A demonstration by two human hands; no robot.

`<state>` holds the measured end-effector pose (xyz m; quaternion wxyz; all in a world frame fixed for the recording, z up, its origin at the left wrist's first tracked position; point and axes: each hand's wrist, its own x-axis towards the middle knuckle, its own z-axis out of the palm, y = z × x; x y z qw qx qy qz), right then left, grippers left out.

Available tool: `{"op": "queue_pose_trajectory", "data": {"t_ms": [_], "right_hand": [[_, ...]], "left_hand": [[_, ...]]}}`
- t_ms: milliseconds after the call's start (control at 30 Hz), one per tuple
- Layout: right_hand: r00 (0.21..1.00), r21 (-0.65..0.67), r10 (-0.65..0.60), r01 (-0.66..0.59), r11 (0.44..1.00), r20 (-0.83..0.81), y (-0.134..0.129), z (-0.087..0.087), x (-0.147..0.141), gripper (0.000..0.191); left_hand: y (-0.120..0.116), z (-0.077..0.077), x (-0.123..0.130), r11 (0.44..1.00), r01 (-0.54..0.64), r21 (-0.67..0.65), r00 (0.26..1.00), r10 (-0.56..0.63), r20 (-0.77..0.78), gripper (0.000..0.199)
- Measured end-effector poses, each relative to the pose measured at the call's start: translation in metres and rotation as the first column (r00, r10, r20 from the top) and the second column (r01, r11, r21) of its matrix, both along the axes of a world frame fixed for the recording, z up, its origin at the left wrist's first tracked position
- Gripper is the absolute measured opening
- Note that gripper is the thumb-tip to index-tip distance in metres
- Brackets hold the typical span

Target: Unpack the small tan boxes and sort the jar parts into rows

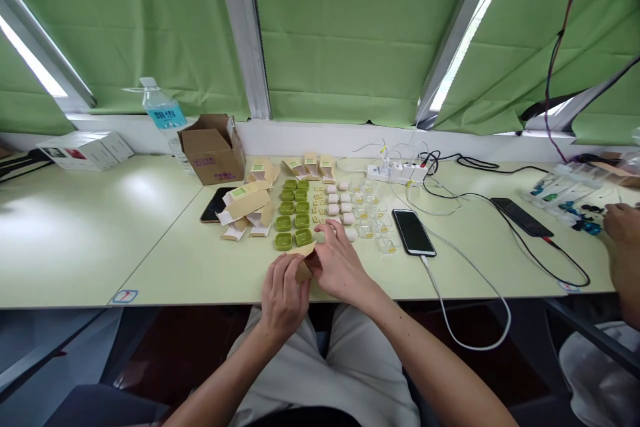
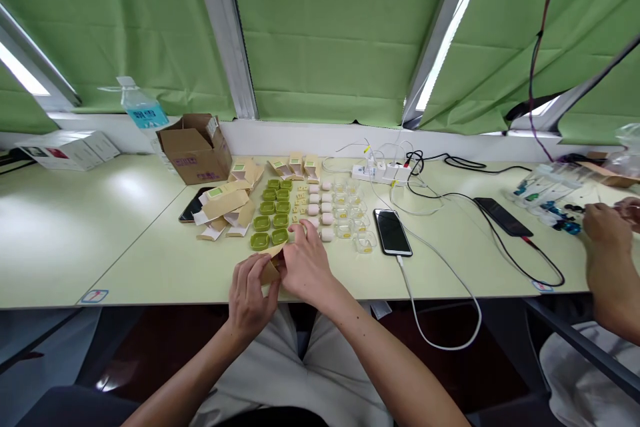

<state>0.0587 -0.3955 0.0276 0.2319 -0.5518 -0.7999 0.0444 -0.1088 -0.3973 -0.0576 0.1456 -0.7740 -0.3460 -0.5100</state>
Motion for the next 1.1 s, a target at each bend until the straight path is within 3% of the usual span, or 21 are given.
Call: {"op": "queue_pose_trajectory", "data": {"t_ms": [133,367,533,633,767,900,1000,1100], "right_hand": [[1.0,0.003,0.0,0.0,1.0,-0.016,0.0,-0.005,0.003,0.019],[0.971,-0.136,0.046,-0.08,0.987,-0.236,0.008,-0.019,0.008,0.002],[0.951,-0.264,0.048,-0.133,0.955,-0.306,0.016,-0.013,0.018,0.009],[0.946,-0.268,0.051,-0.142,0.953,-0.319,0.017,-0.006,0.022,0.01],[0.935,-0.202,0.047,-0.125,0.971,-0.351,0.015,0.007,0.021,0.006],[0.913,-0.082,0.025,-0.064,0.995,-0.408,0.006,0.039,0.03,0.005],[0.936,0.109,0.04,-0.002,0.994,-0.351,-0.009,0.065,0.058,0.012],[0.969,0.265,-0.015,0.083,0.961,-0.248,-0.025,0.068,0.096,0.016]], "left_hand": [[0.001,-0.001,-0.002,0.999,0.002,0.033,1.0,-0.001,-0.03,0.062],[0.001,-0.005,-0.004,0.999,0.033,0.029,0.999,-0.032,-0.033,0.061],[-0.001,0.004,-0.005,0.994,0.078,0.073,0.995,-0.073,-0.066,0.058],[0.001,0.013,-0.008,0.99,0.104,0.094,0.993,-0.098,-0.066,0.057],[0.011,0.029,-0.014,0.976,0.166,0.141,0.985,-0.156,-0.079,0.061],[0.026,0.046,-0.022,0.978,0.133,0.163,0.991,-0.13,-0.031,0.067],[0.04,0.054,-0.031,0.99,0.036,0.137,0.997,-0.044,0.055,0.07],[0.052,0.053,-0.043,0.999,-0.028,0.042,0.99,0.022,0.136,0.064]]}}
